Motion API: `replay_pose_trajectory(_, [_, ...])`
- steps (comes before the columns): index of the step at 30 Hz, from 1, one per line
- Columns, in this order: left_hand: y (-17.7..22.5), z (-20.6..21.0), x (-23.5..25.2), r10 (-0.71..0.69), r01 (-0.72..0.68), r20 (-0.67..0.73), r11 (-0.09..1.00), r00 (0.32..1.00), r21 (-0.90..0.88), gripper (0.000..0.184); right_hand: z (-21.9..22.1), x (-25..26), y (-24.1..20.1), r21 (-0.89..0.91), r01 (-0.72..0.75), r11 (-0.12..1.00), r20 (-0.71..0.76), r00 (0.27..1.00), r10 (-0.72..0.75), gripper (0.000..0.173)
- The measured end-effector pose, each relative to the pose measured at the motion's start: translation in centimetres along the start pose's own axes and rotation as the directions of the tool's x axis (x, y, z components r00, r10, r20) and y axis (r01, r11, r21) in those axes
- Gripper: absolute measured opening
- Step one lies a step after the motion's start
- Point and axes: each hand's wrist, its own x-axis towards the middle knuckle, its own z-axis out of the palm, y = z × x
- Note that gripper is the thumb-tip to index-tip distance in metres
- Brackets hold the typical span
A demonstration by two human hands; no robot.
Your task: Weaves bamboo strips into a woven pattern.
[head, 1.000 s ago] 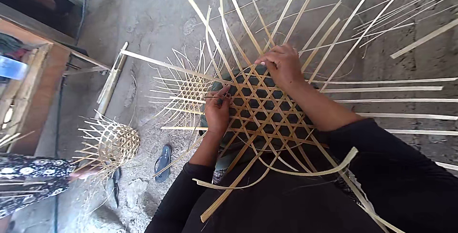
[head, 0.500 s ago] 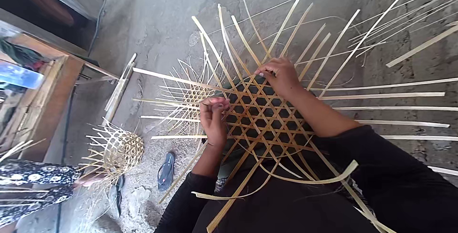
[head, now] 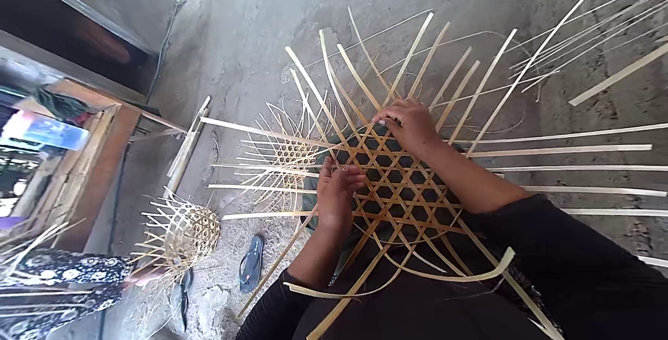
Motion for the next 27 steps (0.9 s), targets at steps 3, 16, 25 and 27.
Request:
replay_pose_trajectory(3, [0.5, -0.5, 0.5, 0.080, -0.080, -0.019, 0.996, 0.997, 0.028, 0.060, 0.1, 0.1, 0.0, 0.004, 0.000, 1.000, -0.003, 1.000, 0.000, 0.019])
replay_pose_trajectory(16, [-0.8, -4.5, 7.2, 0.152, -0.148, -0.151, 0.988, 0.977, 0.036, 0.025, 0.2, 0.0, 0.1, -0.019, -0.008, 1.000, -0.011, 1.000, 0.008, 0.019])
replay_pose_trajectory(25, [2.1, -5.2, 8.4, -0.133, 0.084, 0.104, 0.921, 0.986, 0.381, 0.027, 0.2, 0.1, 0.1, -0.024, -0.005, 1.000, -0.016, 1.000, 0.005, 0.019])
replay_pose_trajectory(27, [1.6, -5.1, 8.2, -0.079, 0.055, 0.055, 0.936, 0.995, 0.347, 0.014, 0.2, 0.1, 0.1, -0.027, -0.001, 1.000, -0.013, 1.000, 0.001, 0.019])
